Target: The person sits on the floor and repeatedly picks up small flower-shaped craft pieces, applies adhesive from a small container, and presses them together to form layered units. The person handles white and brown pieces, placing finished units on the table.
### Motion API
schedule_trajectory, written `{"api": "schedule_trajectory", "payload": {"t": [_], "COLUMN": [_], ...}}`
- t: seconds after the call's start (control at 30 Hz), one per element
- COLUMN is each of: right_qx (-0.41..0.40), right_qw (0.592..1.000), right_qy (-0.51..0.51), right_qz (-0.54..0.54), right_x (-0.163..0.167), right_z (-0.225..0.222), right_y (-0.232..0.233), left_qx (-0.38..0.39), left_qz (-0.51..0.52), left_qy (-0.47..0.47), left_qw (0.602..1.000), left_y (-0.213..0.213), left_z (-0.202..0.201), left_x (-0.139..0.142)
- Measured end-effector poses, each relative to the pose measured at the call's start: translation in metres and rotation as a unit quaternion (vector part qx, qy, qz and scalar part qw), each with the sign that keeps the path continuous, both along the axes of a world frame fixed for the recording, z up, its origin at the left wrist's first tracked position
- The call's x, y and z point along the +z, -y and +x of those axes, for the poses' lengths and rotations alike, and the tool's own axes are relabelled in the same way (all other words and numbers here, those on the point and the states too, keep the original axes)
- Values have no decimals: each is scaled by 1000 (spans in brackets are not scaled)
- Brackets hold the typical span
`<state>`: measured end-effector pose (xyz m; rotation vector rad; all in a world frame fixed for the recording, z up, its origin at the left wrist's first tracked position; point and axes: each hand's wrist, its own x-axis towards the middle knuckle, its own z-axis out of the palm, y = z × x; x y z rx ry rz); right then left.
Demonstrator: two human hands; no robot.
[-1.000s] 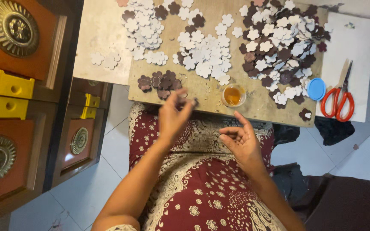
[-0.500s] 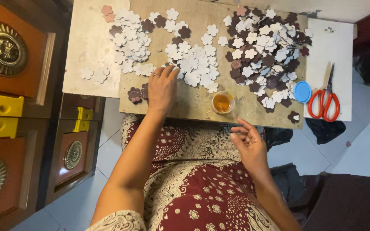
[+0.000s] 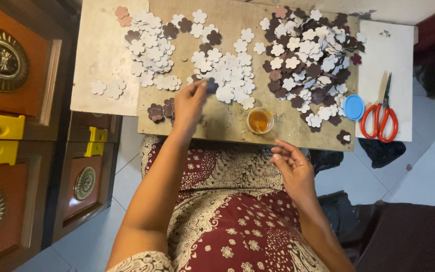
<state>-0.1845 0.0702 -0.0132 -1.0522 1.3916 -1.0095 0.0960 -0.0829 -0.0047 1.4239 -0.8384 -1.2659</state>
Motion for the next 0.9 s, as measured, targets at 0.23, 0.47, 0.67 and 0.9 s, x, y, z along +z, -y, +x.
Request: {"api": "schedule_trajectory", "payload": {"t": [0.23,0.47,0.67,0.9], "right_qx": [16,-42,-67,-61], "right_qw": [998,994,835,835], "right_qy": [32,-90,-524,-526], "right_qz": [-44,-47,-151,-152], "right_x": [8,5,1,-2], "right_z": [12,-1,-48,-60], "right_y": [3,23,67,81], "left_qx": [-57,-81,-81,-59], "left_qz": [81,89,53,50], "left_qy": [-290,-272,-277,-269], "left_qw": [952,955,956,960], "left_y": [-51,-77,-94,-99], "left_z": [-15,-26,-35,-41], "left_x": [-14,-27,-38,-39]}}
